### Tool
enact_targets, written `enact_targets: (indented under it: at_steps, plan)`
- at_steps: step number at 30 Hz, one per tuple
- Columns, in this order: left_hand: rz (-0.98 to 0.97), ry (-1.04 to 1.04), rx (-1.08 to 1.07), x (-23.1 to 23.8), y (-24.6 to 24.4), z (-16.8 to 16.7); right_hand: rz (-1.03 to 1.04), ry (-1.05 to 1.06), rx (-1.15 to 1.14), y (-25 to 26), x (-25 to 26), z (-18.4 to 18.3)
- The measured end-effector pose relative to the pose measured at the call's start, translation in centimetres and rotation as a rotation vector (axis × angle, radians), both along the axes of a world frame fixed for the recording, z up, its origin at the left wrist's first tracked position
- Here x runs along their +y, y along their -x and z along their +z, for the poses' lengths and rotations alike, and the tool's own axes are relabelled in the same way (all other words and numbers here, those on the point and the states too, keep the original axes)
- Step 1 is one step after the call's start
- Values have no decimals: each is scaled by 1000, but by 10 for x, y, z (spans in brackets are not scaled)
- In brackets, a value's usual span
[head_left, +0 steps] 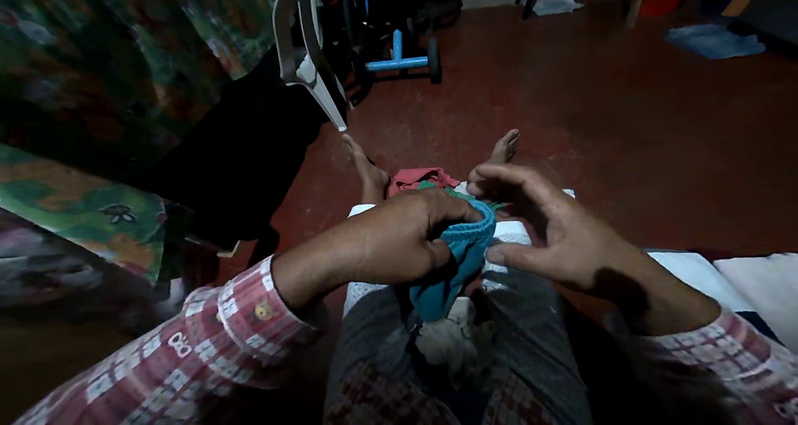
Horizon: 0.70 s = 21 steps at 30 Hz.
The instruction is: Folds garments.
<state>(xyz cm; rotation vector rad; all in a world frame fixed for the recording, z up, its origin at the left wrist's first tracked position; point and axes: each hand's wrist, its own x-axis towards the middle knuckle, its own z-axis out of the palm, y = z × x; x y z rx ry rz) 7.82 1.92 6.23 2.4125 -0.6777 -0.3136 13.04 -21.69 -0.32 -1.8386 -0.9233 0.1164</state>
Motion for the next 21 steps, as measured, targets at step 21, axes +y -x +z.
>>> enact_targets:
  at_steps: [21]
  plan:
    - [56, 160, -711, -59, 12, -104, -381, 295, -654, 38, -60, -39]
